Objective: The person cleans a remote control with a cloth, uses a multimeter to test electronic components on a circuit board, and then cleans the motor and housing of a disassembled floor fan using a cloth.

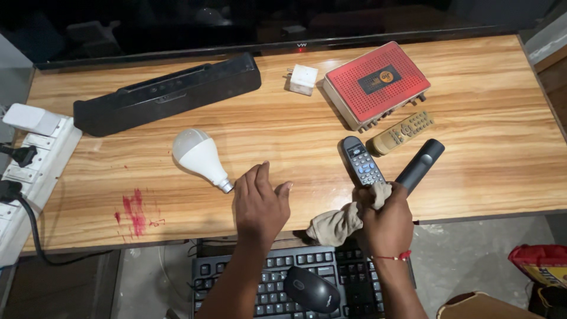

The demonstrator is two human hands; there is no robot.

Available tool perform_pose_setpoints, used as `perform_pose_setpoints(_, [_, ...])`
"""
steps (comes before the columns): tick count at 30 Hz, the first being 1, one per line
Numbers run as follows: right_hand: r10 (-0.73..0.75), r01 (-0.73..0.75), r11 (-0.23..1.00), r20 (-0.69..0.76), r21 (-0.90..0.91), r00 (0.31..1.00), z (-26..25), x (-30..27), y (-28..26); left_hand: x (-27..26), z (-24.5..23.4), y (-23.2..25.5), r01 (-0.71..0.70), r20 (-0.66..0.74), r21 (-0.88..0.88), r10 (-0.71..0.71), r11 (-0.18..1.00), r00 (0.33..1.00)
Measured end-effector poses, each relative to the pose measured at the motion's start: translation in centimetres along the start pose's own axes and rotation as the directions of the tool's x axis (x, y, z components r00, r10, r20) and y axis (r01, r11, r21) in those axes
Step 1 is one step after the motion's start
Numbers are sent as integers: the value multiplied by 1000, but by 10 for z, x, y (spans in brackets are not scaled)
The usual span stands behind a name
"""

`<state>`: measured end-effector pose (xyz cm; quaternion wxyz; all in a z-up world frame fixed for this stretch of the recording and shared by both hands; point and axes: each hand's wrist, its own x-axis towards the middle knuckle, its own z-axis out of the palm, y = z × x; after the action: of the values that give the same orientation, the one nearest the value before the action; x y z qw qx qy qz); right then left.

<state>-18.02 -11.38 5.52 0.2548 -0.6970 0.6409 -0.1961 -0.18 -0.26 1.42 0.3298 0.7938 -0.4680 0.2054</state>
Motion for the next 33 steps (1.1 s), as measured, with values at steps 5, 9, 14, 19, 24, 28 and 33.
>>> perform_pose_setpoints(5, [-77, 75, 996, -44, -40, 996, -4, -2, -6, 0, -1, 0, 24, 48, -67, -20, 997, 999])
perform_pose_setpoints(9, [-22, 21, 1000, -126, -5, 992, -11, -12, 10, 2, -2, 2, 34, 59, -62, -30, 998, 998])
perform_pose_setpoints(14, [65, 1, 940, -181, 342, 981, -37, -45, 49, 4, -1, -2, 7, 115, -67, 1, 998, 993])
perform_pose_setpoints(19, [196, -82, 811, -135, 580, 971, -76, -67, 83, -2, 4, -2, 47, 183, -23, -42, 999, 982])
perform_pose_setpoints(24, [85, 10, 843, -151, 538, 985, -110, -69, 90, -2, 8, -4, 159, 307, -45, -138, 986, 942])
perform_pose_setpoints(28, [25, 21, 824, -74, 566, 997, -119, -66, 68, 9, 10, 10, 280, 451, -81, -215, 957, 866])
perform_pose_setpoints(33, [-180, 143, 718, -17, 682, 984, -107, -66, 35, -22, -41, 86, 413, 417, -355, -253, 838, 873])
